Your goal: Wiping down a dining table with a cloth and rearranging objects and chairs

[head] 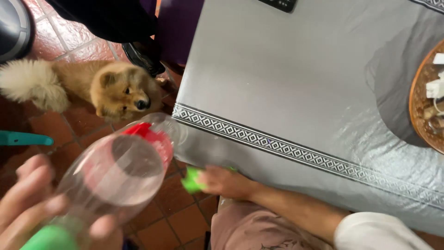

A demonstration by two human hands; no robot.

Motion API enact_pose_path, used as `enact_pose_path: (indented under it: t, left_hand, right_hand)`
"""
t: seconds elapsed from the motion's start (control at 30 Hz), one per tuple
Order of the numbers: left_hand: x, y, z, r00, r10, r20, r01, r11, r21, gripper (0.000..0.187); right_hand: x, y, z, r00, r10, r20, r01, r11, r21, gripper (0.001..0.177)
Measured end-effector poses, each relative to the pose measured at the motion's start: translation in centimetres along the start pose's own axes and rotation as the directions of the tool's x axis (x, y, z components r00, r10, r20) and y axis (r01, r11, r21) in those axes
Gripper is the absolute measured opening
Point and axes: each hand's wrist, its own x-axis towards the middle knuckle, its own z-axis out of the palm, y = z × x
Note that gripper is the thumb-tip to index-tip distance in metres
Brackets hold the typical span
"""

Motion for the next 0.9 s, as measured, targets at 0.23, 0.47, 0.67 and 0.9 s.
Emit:
enact_pose_path:
  t: [0.23, 0.47, 0.67, 0.9]
  left_hand:
    - [5.1, 6.8, 9.4, 0.991, -0.097, -0.089, 0.067, 0.954, -0.293, 0.04]
    - [5.4, 8.1, 11.1, 0.991, -0.041, 0.131, 0.088, 0.922, -0.377, 0.055]
    - [6.8, 4.6, 10.4, 0.981, -0.015, 0.193, 0.089, 0.919, -0.384, 0.078]
    - [16.7, 4.2, 14.6, 0.496, -0.554, 0.668, 0.773, 0.632, -0.05, 0.059]
  right_hand:
    - [-5.7, -3.2, -11.8, 0.79, 0.604, -0.101, 0.038, 0.117, 0.992, 0.054]
    - [-6.5, 0.6, -14.0, 0.909, 0.387, -0.158, -0.418, 0.84, -0.347, 0.066]
    - [-11.7, -4.5, -18.6, 0.791, 0.554, -0.259, -0.568, 0.822, 0.021, 0.039]
    - [-21.7, -9.2, -21.2, 0.387, 0.897, -0.214, -0.869, 0.432, 0.24, 0.04]
